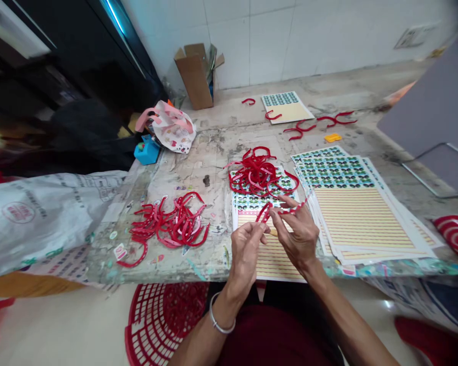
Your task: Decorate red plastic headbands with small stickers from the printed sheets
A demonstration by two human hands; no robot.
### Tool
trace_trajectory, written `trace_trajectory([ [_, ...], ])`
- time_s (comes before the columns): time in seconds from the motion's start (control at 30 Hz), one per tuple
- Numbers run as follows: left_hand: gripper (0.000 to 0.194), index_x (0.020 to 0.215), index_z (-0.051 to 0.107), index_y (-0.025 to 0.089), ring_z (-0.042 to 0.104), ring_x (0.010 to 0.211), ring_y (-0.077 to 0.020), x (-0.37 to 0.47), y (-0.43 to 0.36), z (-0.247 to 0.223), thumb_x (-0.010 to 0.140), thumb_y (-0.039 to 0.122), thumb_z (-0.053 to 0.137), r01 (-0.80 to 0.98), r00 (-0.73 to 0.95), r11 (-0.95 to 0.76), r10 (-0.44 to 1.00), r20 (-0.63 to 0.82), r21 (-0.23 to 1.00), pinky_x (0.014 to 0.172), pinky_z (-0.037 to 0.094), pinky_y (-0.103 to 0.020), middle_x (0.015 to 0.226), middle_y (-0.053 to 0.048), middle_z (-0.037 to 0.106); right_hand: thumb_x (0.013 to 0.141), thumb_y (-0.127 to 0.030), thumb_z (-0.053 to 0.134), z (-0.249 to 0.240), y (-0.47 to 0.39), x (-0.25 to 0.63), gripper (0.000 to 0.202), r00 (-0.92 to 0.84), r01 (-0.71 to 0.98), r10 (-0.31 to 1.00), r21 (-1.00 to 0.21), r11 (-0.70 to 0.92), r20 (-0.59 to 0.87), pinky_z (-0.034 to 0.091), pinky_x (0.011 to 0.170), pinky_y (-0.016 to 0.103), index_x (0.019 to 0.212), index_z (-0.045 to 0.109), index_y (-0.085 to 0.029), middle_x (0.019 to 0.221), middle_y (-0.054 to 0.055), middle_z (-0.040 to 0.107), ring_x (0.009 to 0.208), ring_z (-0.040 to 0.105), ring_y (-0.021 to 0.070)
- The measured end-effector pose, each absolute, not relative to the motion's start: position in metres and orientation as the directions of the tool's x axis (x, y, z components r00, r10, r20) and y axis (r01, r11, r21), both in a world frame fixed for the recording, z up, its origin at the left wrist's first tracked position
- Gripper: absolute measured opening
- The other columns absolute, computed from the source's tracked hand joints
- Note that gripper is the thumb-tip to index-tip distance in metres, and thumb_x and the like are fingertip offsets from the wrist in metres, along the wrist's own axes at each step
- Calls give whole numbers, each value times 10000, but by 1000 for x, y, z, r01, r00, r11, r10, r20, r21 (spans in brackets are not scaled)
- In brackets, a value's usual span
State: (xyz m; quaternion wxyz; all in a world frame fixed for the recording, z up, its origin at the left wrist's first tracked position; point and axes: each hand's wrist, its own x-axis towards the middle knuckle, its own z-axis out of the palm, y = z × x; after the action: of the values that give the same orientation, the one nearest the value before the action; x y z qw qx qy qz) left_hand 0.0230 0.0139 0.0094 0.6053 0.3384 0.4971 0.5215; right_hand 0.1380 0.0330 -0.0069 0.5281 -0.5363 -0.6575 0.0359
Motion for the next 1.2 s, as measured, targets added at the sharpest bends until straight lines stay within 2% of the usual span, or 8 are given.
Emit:
trace_trajectory([
  [0.13, 203, 652, 640, 122, 529, 653, -118, 22, 12, 9, 802, 250, 589, -281, -27, 225, 970, -243, 933, 724, 381, -251, 608, -8, 577, 772, -123, 624, -10, 35, 141, 144, 77, 677, 704, -556, 483, 706, 478, 860, 388, 860, 690, -216, 967, 61, 676, 971, 606, 220],
  [0.3, 196, 664, 640, 117, 521, 640, -110, 21, 12, 8, 804, 245, 590, -304, -10, 231, 969, -245, 924, 712, 383, -247, 629, -12, 583, 782, -146, 622, -11, 36, 142, 139, 67, 691, 746, -570, 445, 663, 500, 822, 362, 890, 692, -195, 1100, 88, 636, 951, 610, 203],
  [0.43, 188, 672, 639, 111, 516, 633, -104, 21, 13, 7, 798, 245, 602, -329, 6, 256, 963, -269, 909, 710, 381, -244, 618, -9, 575, 784, -141, 619, -14, 38, 141, 163, 57, 698, 720, -543, 467, 692, 484, 864, 378, 919, 686, -202, 1026, 75, 668, 982, 606, 210],
  [0.6, 162, 701, 642, 108, 510, 636, -98, 20, 13, 7, 796, 236, 609, -367, 38, 270, 961, -276, 890, 719, 381, -246, 631, -8, 573, 793, -145, 608, -15, 39, 141, 130, 48, 699, 742, -553, 454, 669, 498, 803, 355, 884, 682, -202, 987, 70, 677, 933, 615, 198],
  [0.77, 168, 669, 644, 112, 512, 639, -99, 19, 13, 8, 791, 224, 612, -397, 61, 283, 957, -282, 873, 729, 385, -249, 625, -10, 571, 792, -137, 608, -16, 39, 142, 109, 28, 685, 741, -553, 474, 670, 479, 840, 364, 852, 673, -202, 906, 51, 695, 931, 620, 196],
  [1.0, 150, 661, 661, 111, 498, 612, -88, 18, 11, 5, 769, 212, 634, -434, 84, 332, 940, -330, 838, 720, 386, -241, 626, -15, 583, 806, -195, 596, -15, 37, 140, 76, 116, 586, 829, -711, 387, 547, 490, 781, 361, 800, 670, -208, 829, 39, 681, 825, 612, 186],
  [1.1, 134, 678, 665, 110, 497, 616, -90, 19, 10, 3, 766, 206, 635, -436, 94, 344, 936, -338, 832, 708, 385, -237, 634, -19, 583, 804, -234, 601, -16, 37, 140, 88, 182, 461, 876, -826, 325, 447, 516, 742, 336, 814, 683, -207, 839, 43, 674, 825, 616, 181],
  [1.2, 136, 681, 660, 113, 503, 637, -96, 19, 8, 1, 773, 208, 630, -439, 96, 341, 938, -334, 831, 720, 386, -240, 647, -22, 584, 792, -289, 611, -17, 36, 140, 129, 239, 298, 925, -929, 221, 297, 540, 632, 285, 827, 696, -198, 883, 53, 670, 832, 623, 183],
])
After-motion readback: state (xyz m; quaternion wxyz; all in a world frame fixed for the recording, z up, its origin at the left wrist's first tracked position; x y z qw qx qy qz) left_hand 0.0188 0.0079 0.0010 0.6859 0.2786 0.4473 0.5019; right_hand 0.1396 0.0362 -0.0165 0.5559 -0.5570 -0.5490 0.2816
